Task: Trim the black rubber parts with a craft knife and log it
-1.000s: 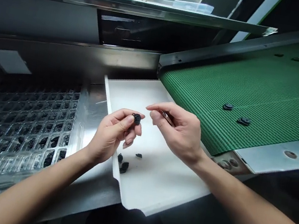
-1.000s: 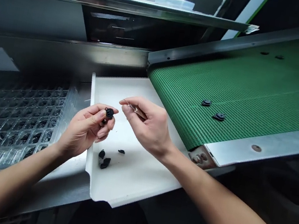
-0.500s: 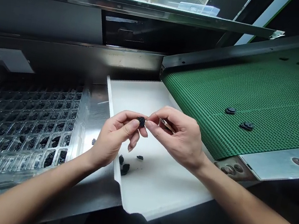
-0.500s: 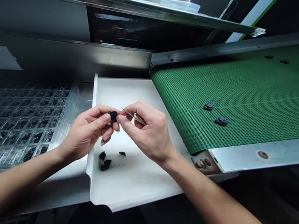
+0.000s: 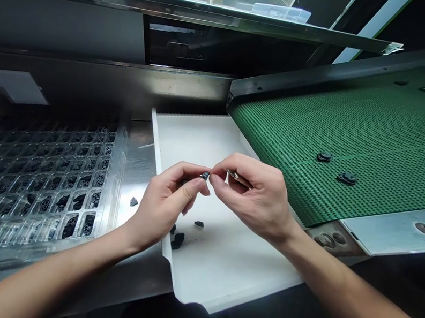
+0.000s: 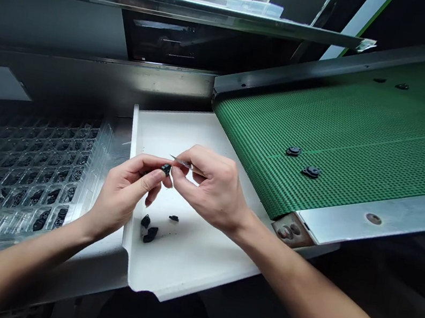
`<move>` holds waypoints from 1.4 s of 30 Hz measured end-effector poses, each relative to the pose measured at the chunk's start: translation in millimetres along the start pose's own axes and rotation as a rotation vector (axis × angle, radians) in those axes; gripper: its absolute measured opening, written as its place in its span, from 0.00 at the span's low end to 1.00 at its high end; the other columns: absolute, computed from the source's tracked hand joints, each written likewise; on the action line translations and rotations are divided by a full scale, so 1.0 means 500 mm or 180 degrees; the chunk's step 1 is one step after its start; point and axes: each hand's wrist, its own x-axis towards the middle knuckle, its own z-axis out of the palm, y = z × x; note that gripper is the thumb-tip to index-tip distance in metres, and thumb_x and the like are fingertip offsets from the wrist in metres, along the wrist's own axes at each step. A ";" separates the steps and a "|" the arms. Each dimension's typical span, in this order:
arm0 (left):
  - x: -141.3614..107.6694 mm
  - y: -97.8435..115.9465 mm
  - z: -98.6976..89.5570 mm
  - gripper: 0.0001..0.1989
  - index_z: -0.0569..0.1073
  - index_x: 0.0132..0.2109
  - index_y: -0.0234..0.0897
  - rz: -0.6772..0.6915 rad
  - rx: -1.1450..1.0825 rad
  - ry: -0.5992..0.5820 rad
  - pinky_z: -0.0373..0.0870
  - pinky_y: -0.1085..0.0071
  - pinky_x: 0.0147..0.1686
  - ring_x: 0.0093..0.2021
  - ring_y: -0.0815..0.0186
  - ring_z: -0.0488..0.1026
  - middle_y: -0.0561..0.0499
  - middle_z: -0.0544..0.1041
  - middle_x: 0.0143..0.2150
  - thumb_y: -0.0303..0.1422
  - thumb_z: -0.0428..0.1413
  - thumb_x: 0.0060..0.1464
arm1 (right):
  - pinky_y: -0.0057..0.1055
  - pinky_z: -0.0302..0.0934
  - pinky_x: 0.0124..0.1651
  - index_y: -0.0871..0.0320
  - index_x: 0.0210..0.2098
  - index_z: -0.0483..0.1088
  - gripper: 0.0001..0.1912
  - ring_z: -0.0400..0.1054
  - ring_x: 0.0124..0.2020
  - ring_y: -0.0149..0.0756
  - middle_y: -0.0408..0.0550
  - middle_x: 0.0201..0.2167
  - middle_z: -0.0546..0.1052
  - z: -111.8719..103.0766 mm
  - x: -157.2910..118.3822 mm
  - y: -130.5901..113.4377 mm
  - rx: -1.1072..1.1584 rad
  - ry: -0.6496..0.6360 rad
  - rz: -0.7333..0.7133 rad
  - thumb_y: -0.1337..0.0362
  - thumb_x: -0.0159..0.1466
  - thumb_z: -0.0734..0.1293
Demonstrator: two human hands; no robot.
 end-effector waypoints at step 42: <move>0.025 0.012 -0.014 0.40 0.56 0.24 0.38 -0.0423 -0.0717 -0.0239 0.45 0.76 0.21 0.23 0.76 0.47 0.58 0.52 0.23 0.60 0.71 0.60 | 0.38 0.63 0.44 0.49 0.47 0.83 0.27 0.74 0.42 0.48 0.46 0.43 0.80 -0.423 0.074 0.038 -0.2353 -0.2426 0.2240 0.36 0.63 0.71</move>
